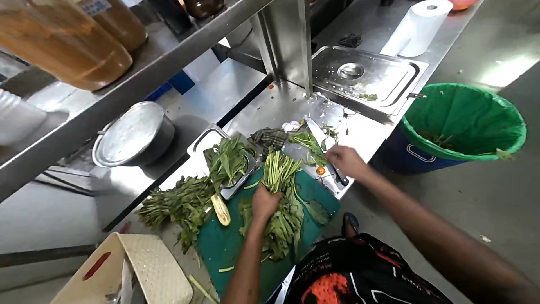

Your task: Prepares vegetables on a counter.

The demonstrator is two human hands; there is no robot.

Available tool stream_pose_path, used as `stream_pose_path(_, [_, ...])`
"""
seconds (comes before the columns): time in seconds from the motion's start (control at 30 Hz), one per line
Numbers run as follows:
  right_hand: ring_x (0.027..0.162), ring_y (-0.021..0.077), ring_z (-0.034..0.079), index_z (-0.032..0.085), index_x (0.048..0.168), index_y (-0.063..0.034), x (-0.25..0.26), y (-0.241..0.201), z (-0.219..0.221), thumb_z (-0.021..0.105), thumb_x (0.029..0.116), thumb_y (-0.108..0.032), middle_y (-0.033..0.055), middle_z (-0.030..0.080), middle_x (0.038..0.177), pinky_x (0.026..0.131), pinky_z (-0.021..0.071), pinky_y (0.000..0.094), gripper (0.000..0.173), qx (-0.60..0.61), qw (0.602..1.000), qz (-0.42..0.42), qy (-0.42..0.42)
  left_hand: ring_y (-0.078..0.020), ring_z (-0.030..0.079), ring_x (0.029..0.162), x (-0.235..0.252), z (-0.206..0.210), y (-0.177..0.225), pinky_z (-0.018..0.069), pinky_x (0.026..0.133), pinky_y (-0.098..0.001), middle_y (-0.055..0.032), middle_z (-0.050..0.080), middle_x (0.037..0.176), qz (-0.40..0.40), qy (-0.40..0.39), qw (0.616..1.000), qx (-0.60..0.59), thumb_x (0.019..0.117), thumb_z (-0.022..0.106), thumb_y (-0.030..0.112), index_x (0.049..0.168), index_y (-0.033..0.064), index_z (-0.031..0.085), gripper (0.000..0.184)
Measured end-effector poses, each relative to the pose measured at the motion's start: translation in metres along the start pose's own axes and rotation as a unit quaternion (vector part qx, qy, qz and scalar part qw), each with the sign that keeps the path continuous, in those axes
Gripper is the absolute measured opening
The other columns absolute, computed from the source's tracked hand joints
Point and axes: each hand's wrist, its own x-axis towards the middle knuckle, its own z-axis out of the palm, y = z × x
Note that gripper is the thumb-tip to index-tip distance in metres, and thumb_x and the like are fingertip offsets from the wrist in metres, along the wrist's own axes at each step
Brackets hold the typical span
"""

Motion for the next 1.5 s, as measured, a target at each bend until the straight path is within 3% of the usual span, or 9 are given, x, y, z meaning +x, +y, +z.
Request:
stream_pose_path(0.1, [0.102, 0.0303, 0.070, 0.065, 0.122, 0.0010, -0.021, -0.026, 0.083, 0.055, 0.1033, -0.052, 0.0192, 0.070, 0.112, 0.094, 0.0566, 0.0508, 0.057, 0.143, 0.969, 0.072, -0.188, -0.0354, 0.063, 0.122, 0.002, 0.002, -0.002, 0.0499, 0.103, -0.0586, -0.0198, 0.063, 0.132, 0.009, -0.002, 1.000, -0.003, 0.0789, 0.083, 0.044, 0.149, 0.0057, 0.044, 0.089])
stream_pose_path(0.37, [0.140, 0.0357, 0.049, 0.026, 0.159, -0.0043, -0.027, -0.103, 0.140, 0.059, 0.0968, -0.062, 0.0250, 0.046, 0.152, 0.113, 0.0425, 0.0553, 0.091, 0.302, 0.929, 0.131, -0.168, -0.0342, 0.060, 0.125, -0.013, 0.002, -0.012, 0.0480, 0.105, -0.0552, -0.0237, 0.061, 0.134, 0.046, 0.018, 0.984, -0.170, 0.0939, 0.069, 0.024, 0.149, 0.0011, 0.043, 0.065])
stream_pose_path(0.53, [0.136, 0.0401, 0.050, 0.036, 0.157, -0.0079, -0.043, -0.171, 0.097, 0.066, 0.0956, -0.053, 0.0239, 0.049, 0.148, 0.110, 0.0442, 0.0608, 0.082, 0.101, 0.979, -0.100, -0.147, -0.0232, 0.064, 0.114, -0.089, -0.005, 0.006, 0.0558, 0.096, -0.0433, -0.0190, 0.061, 0.130, 0.080, 0.193, 0.869, -0.449, 0.0952, 0.063, 0.004, 0.152, 0.0023, 0.034, 0.064])
stream_pose_path(0.7, [0.129, 0.0396, 0.052, 0.049, 0.150, -0.0121, -0.061, -0.245, 0.070, 0.073, 0.0921, -0.042, 0.0191, 0.056, 0.138, 0.105, 0.0447, 0.0584, 0.070, -0.139, 0.872, -0.409, -0.230, -0.0082, 0.062, 0.096, -0.149, 0.001, -0.002, 0.0555, 0.087, -0.0277, -0.0106, 0.057, 0.108, 0.104, 0.301, 0.742, -0.590, 0.0910, 0.053, -0.002, 0.131, -0.0104, 0.039, 0.043])
stream_pose_path(0.83, [0.131, 0.0441, 0.052, 0.056, 0.146, -0.0115, -0.038, -0.231, 0.140, 0.072, 0.0948, -0.037, 0.0219, 0.056, 0.141, 0.108, 0.0392, 0.0655, 0.060, -0.237, 0.784, -0.418, -0.393, -0.0219, 0.059, 0.123, -0.179, 0.037, -0.084, 0.0506, 0.105, -0.0371, -0.0209, 0.057, 0.136, 0.001, 0.144, 0.831, -0.538, 0.0933, 0.068, 0.024, 0.142, -0.0091, 0.044, 0.064])
stream_pose_path(1.0, [0.139, 0.0364, 0.049, 0.060, 0.142, -0.0138, -0.025, -0.188, 0.154, 0.064, 0.1019, -0.028, 0.0140, 0.047, 0.155, 0.114, 0.0384, 0.0600, 0.043, -0.181, 0.835, -0.374, -0.361, -0.0230, 0.072, 0.095, -0.196, 0.046, -0.166, 0.0605, 0.085, -0.0386, -0.0191, 0.072, 0.110, -0.030, 0.119, 0.873, -0.471, 0.0995, 0.055, 0.004, 0.123, -0.0097, 0.062, 0.028])
stream_pose_path(1.27, [0.098, 0.0262, 0.069, 0.070, 0.119, -0.0051, -0.009, -0.101, 0.068, 0.060, 0.1011, -0.009, 0.0150, 0.067, 0.118, 0.086, 0.0585, 0.0476, 0.021, -0.022, 0.964, -0.244, -0.099, -0.0222, 0.072, 0.096, -0.156, 0.004, -0.149, 0.0606, 0.087, -0.0412, -0.0131, 0.073, 0.107, 0.154, 0.351, 0.911, -0.153, 0.0958, 0.063, 0.015, 0.114, 0.0006, 0.073, 0.025])
stream_pose_path(1.37, [0.087, 0.0223, 0.069, 0.074, 0.109, -0.0065, -0.031, -0.087, 0.076, 0.061, 0.1004, -0.010, 0.0106, 0.070, 0.102, 0.081, 0.0589, 0.0457, 0.016, -0.053, 0.957, -0.252, -0.133, -0.0274, 0.070, 0.103, -0.129, -0.006, -0.140, 0.0582, 0.091, -0.0504, -0.0106, 0.073, 0.110, 0.244, 0.299, 0.922, -0.047, 0.0958, 0.067, 0.023, 0.110, 0.0084, 0.077, 0.023])
stream_pose_path(1.5, [0.111, 0.0279, 0.066, 0.073, 0.116, -0.0083, -0.067, -0.091, 0.119, 0.065, 0.1000, -0.023, 0.0122, 0.069, 0.116, 0.099, 0.0538, 0.0484, 0.023, -0.148, 0.909, -0.281, -0.271, -0.0357, 0.062, 0.118, -0.104, 0.002, -0.127, 0.0493, 0.101, -0.0566, -0.0134, 0.069, 0.121, 0.272, 0.148, 0.946, 0.099, 0.0953, 0.069, 0.032, 0.114, 0.0132, 0.076, 0.027])
